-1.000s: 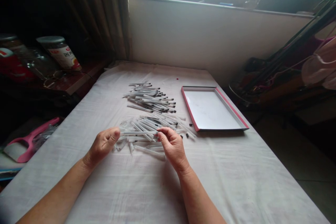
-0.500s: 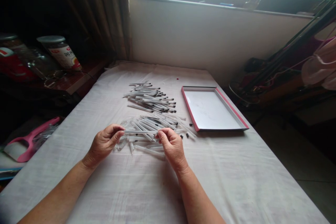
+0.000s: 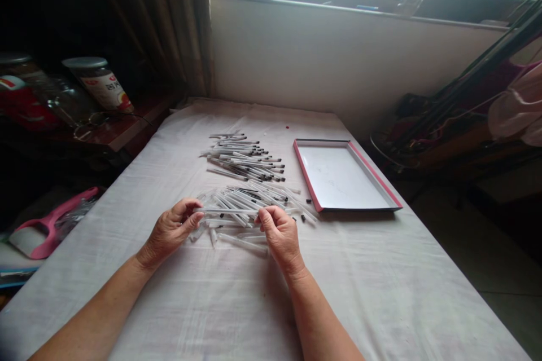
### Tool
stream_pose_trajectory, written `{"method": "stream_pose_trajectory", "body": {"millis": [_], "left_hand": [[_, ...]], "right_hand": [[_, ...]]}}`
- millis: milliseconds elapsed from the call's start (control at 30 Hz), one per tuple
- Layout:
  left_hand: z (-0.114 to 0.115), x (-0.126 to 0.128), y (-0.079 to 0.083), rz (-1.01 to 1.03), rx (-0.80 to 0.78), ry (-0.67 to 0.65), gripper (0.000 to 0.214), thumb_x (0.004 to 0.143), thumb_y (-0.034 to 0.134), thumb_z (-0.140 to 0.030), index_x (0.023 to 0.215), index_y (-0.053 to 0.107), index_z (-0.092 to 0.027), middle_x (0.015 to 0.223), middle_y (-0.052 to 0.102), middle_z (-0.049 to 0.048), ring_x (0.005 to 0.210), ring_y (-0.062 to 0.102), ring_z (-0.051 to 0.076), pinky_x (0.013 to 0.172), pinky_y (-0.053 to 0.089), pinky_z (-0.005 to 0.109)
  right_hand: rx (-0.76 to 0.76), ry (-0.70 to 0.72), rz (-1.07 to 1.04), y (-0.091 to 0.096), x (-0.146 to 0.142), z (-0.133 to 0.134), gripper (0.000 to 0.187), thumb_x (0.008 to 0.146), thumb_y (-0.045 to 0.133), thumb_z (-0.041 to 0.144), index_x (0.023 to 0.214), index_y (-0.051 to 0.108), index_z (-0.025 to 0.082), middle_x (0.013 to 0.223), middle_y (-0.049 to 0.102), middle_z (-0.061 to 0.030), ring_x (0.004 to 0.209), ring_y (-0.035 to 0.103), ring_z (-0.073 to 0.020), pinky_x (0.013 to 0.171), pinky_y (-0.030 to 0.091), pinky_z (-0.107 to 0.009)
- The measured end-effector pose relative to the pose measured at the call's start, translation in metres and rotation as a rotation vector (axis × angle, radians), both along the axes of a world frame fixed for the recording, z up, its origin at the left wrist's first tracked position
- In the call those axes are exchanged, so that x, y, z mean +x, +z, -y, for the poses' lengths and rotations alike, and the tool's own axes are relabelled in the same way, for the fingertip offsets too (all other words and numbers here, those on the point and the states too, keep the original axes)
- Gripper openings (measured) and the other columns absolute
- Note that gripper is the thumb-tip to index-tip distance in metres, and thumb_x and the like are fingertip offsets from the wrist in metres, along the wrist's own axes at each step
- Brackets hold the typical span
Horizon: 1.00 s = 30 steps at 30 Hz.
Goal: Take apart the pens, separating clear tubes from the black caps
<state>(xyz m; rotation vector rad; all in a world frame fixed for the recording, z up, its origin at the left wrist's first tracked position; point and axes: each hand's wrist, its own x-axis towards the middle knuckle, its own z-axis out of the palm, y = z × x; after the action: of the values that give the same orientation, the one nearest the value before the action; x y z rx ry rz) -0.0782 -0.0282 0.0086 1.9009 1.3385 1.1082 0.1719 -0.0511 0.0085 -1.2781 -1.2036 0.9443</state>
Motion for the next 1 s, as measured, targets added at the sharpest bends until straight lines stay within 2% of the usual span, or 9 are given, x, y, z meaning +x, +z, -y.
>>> {"method": "stream_pose_trajectory", "body": {"millis": [100, 267, 367, 467, 633, 800, 1000], "left_hand": [[-0.0003, -0.0018, 0.0003, -0.025, -0.035, -0.032, 0.029, 0.090, 0.050, -0.045, 0.089, 0.062, -0.018, 0.057, 0.057, -0.0033, 0.050, 0.054, 0.011, 0.052, 0.044, 0.021], [-0.0001, 0.0005, 0.0008, 0.011, -0.037, 0.021, 0.031, 0.083, 0.061, -0.043, 0.102, 0.061, -0.019, 0.074, 0.065, -0.0004, 0.060, 0.059, 0.012, 0.055, 0.047, 0.020], [0.0001, 0.0013, 0.0021, -0.023, 0.011, 0.014, 0.023, 0.085, 0.059, -0.040, 0.092, 0.063, -0.019, 0.070, 0.063, -0.0008, 0.058, 0.056, 0.011, 0.056, 0.046, 0.020], [0.0001, 0.0004, 0.0034, -0.042, 0.010, -0.013, 0.027, 0.089, 0.054, -0.043, 0.085, 0.064, -0.018, 0.065, 0.061, -0.0009, 0.056, 0.055, 0.011, 0.054, 0.045, 0.021], [0.0003, 0.0010, 0.0017, 0.003, -0.001, 0.005, 0.029, 0.082, 0.064, -0.041, 0.101, 0.063, -0.019, 0.082, 0.068, 0.0011, 0.060, 0.059, 0.011, 0.055, 0.048, 0.020], [-0.0004, 0.0009, 0.0010, -0.048, 0.042, -0.025, 0.022, 0.087, 0.057, -0.038, 0.092, 0.065, -0.019, 0.077, 0.067, 0.0006, 0.060, 0.059, 0.011, 0.059, 0.048, 0.020], [0.0001, 0.0021, -0.0005, -0.025, 0.031, -0.008, 0.028, 0.083, 0.063, -0.039, 0.103, 0.064, -0.019, 0.083, 0.068, 0.0007, 0.060, 0.058, 0.010, 0.058, 0.048, 0.019]], "right_hand": [[-0.001, 0.002, -0.027, 0.0010, -0.0011, 0.0003, 0.030, 0.080, 0.066, 0.049, 0.077, 0.066, 0.018, 0.065, 0.069, -0.0033, 0.054, 0.056, -0.0131, 0.053, 0.048, -0.025], [-0.009, -0.004, -0.026, 0.0016, -0.0020, 0.0004, 0.031, 0.080, 0.066, 0.049, 0.076, 0.066, 0.018, 0.066, 0.070, -0.0037, 0.055, 0.057, -0.0132, 0.053, 0.049, -0.025], [-0.010, -0.003, -0.016, 0.0022, -0.0012, 0.0005, 0.032, 0.081, 0.064, 0.049, 0.072, 0.066, 0.018, 0.064, 0.069, -0.0035, 0.054, 0.056, -0.0128, 0.053, 0.048, -0.025], [-0.005, 0.003, -0.024, 0.0033, -0.0011, 0.0007, 0.031, 0.080, 0.065, 0.049, 0.075, 0.066, 0.018, 0.065, 0.069, -0.0035, 0.054, 0.056, -0.0132, 0.054, 0.049, -0.026], [-0.003, -0.002, -0.013, 0.0033, -0.0014, 0.0011, 0.032, 0.081, 0.065, 0.050, 0.074, 0.066, 0.018, 0.065, 0.069, -0.0035, 0.054, 0.056, -0.0131, 0.053, 0.048, -0.026], [0.000, -0.002, -0.010, 0.0019, -0.0004, 0.0011, 0.034, 0.082, 0.063, 0.051, 0.073, 0.065, 0.018, 0.064, 0.067, -0.0030, 0.054, 0.054, -0.0124, 0.053, 0.047, -0.025], [0.005, -0.010, 0.007, 0.0026, -0.0006, 0.0013, 0.037, 0.082, 0.063, 0.053, 0.071, 0.064, 0.018, 0.062, 0.067, -0.0029, 0.053, 0.054, -0.0126, 0.052, 0.046, -0.025]]}}
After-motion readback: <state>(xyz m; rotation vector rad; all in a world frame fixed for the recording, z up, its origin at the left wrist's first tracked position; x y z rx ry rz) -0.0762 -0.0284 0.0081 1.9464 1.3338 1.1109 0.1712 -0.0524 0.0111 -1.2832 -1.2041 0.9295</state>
